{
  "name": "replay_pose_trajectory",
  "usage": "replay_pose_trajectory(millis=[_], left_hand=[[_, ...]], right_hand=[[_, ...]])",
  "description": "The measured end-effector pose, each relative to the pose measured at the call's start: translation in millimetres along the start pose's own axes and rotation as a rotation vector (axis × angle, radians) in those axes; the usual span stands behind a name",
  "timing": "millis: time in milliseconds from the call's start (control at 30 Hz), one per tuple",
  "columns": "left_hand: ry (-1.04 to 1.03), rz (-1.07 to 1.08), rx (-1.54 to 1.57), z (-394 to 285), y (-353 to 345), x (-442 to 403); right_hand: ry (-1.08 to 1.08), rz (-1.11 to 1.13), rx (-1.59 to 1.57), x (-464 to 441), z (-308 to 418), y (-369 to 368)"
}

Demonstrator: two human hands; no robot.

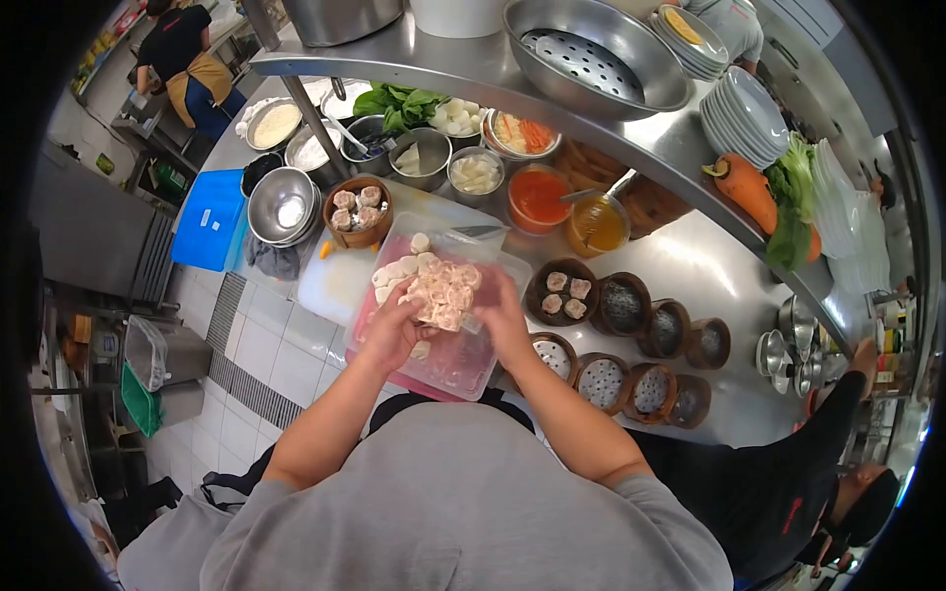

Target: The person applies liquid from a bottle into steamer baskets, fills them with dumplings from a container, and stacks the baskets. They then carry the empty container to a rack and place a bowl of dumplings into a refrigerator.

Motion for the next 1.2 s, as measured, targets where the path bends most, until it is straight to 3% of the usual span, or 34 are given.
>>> replay_pose_trajectory(millis=[67, 100, 133, 167, 200, 267, 333, 467, 533, 600, 667, 733, 767, 833, 900, 967, 1033, 1100, 1200], left_hand=[[-0.075, -0.054, -0.050, 0.2, -0.6, 2.2], [-0.140, -0.028, -0.189, 1.3, -2.6, 0.7], [-0.207, -0.003, -0.326, 1.2, -6.7, -1.4], [-0.206, -0.001, -0.328, 6.5, -7.7, -6.7], [-0.183, -0.033, -0.289, 11.2, -7.0, -12.4], [-0.161, -0.072, -0.252, 19.4, -7.5, -19.1], [-0.280, -0.184, -0.439, 15.2, -5.2, -18.3], [-0.410, -0.206, -0.507, 17.4, -9.4, -19.4], [-0.249, -0.231, -0.270, 30.0, -7.2, -17.3], [-0.202, -0.210, -0.110, 34.6, -10.7, -13.7], [-0.157, -0.184, 0.049, 38.3, -16.4, -14.2], [-0.236, -0.307, -0.031, 27.0, -13.5, -11.8], [-0.236, -0.309, -0.032, 29.5, -7.6, -15.3], [-0.322, -0.229, -0.440, 24.3, -2.8, -23.2], [-0.335, -0.175, -0.561, 17.1, -5.3, -20.5], [-0.348, -0.121, -0.682, 6.5, -17.6, -15.5], [-0.133, -0.091, -0.243, 16.5, -17.9, -16.2], [-0.082, -0.053, -0.196, 22.4, -20.8, -16.0], [-0.090, -0.064, -0.267, 28.2, -19.1, -26.4]], right_hand=[[-0.919, -0.057, -1.025, 27.9, -51.1, -27.8], [-0.915, -0.064, -1.029, 30.0, -59.5, -31.4], [-0.754, -0.087, -0.738, 23.8, -69.9, -26.6], [-0.590, -0.105, -0.449, 17.8, -72.2, -16.9], [-0.562, -0.032, -0.437, 16.3, -64.2, -20.5], [-0.563, -0.015, -0.465, 17.4, -63.4, -21.6], [-0.568, -0.001, -0.492, 20.3, -63.0, -24.7], [-0.561, -0.082, -0.521, 24.6, -70.6, -17.0], [-0.579, -0.072, -0.563, 26.2, -67.5, -16.6], [-0.788, -0.050, -0.923, 33.3, -69.7, -25.3], [-0.794, -0.050, -0.965, 29.5, -67.7, -23.2], [-0.802, -0.050, -1.007, 25.4, -70.2, -20.7], [-0.754, -0.049, -0.876, 19.1, -73.4, -12.5], [-0.704, -0.049, -0.746, 9.4, -71.0, -3.2], [-0.736, 0.141, -0.509, 7.5, -64.9, -8.0], [-0.760, 0.218, -0.518, 3.3, -67.4, -2.6], [-0.783, 0.297, -0.526, 5.5, -74.4, -4.6], [-0.918, 0.171, -0.833, 13.6, -85.9, -6.4], [-0.792, 0.024, -0.773, 9.2, -53.0, -5.9]])
Point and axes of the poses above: each hand's wrist, its own x-axis away from the middle knuckle, its own y-axis out of the back of the hand, z = x × y, the point moved 9 cm from there along -x, towards the middle knuckle, and after that the axes turned 10 degrees about -x, right-handed, at the moved point
